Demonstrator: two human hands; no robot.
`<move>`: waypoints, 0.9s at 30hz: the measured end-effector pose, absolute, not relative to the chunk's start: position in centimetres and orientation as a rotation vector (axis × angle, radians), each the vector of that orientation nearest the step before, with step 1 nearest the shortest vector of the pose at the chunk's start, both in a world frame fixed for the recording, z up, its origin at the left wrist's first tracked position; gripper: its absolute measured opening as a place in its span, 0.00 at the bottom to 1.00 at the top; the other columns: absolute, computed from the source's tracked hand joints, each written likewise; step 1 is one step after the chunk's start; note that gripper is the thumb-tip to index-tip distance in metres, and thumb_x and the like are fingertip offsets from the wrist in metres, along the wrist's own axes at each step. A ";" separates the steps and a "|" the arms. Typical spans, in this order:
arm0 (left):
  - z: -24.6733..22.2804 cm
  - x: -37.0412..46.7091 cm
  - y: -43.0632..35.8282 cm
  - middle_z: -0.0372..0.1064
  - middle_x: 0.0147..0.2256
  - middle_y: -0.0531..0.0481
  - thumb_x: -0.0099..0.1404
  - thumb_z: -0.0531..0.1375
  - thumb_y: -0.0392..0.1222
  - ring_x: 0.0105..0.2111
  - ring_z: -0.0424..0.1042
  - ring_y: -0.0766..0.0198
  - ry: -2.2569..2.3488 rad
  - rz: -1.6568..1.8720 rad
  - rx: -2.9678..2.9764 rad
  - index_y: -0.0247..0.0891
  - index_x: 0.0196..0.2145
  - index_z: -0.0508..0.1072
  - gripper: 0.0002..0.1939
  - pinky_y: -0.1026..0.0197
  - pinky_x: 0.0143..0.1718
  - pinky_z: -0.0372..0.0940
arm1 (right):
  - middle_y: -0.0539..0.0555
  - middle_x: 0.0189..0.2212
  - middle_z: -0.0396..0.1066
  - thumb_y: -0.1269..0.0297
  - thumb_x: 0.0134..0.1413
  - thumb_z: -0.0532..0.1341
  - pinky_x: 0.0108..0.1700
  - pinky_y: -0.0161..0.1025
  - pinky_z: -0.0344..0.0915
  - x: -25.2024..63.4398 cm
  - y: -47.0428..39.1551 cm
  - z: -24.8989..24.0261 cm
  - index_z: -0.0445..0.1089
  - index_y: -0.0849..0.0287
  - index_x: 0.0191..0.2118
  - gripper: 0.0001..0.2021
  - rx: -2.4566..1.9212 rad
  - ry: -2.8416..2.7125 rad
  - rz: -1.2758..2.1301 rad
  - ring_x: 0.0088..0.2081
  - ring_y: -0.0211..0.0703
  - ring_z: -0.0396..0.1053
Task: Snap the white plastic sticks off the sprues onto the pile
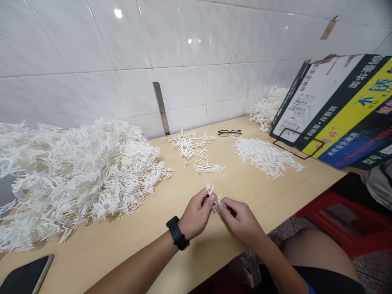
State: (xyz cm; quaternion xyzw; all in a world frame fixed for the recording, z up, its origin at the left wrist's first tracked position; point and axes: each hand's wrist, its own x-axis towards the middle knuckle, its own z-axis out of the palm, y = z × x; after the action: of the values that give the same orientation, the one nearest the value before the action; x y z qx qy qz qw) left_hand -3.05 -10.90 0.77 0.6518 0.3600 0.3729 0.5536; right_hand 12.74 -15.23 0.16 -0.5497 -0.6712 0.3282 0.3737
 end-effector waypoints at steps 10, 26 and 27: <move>1.0 -2.9 -10.8 0.68 0.29 0.49 0.63 0.58 0.52 0.30 0.65 0.64 0.901 0.880 1.404 0.34 0.31 0.72 0.16 0.62 0.36 0.61 | 0.47 0.21 0.58 0.57 0.64 0.50 0.29 0.33 0.53 12.1 -15.6 -0.1 0.59 0.58 0.25 0.17 -1.321 -1.608 0.946 0.25 0.36 0.56; 1.0 -2.6 -11.2 0.65 0.18 0.52 0.62 0.55 0.49 0.20 0.63 0.67 1.059 0.865 1.318 0.34 0.24 0.68 0.16 0.64 0.25 0.58 | 0.45 0.18 0.51 0.68 0.60 0.50 0.25 0.34 0.46 11.8 -15.8 -0.4 0.49 0.57 0.22 0.14 -1.342 -1.890 0.682 0.21 0.33 0.50; 1.0 -2.5 -11.3 0.64 0.18 0.52 0.62 0.56 0.50 0.19 0.63 0.68 1.056 0.856 1.311 0.35 0.24 0.68 0.16 0.64 0.24 0.58 | 0.45 0.18 0.50 0.68 0.59 0.50 0.25 0.34 0.47 11.9 -15.7 -0.4 0.49 0.57 0.22 0.14 -1.328 -1.901 0.672 0.21 0.33 0.50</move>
State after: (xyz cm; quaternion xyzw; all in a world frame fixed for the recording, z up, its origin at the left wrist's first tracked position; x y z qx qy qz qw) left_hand -2.49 -11.26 0.95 0.5625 0.4530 0.3672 0.5862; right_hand 11.92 -15.67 -0.40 -0.5141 -0.7358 0.2603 0.3558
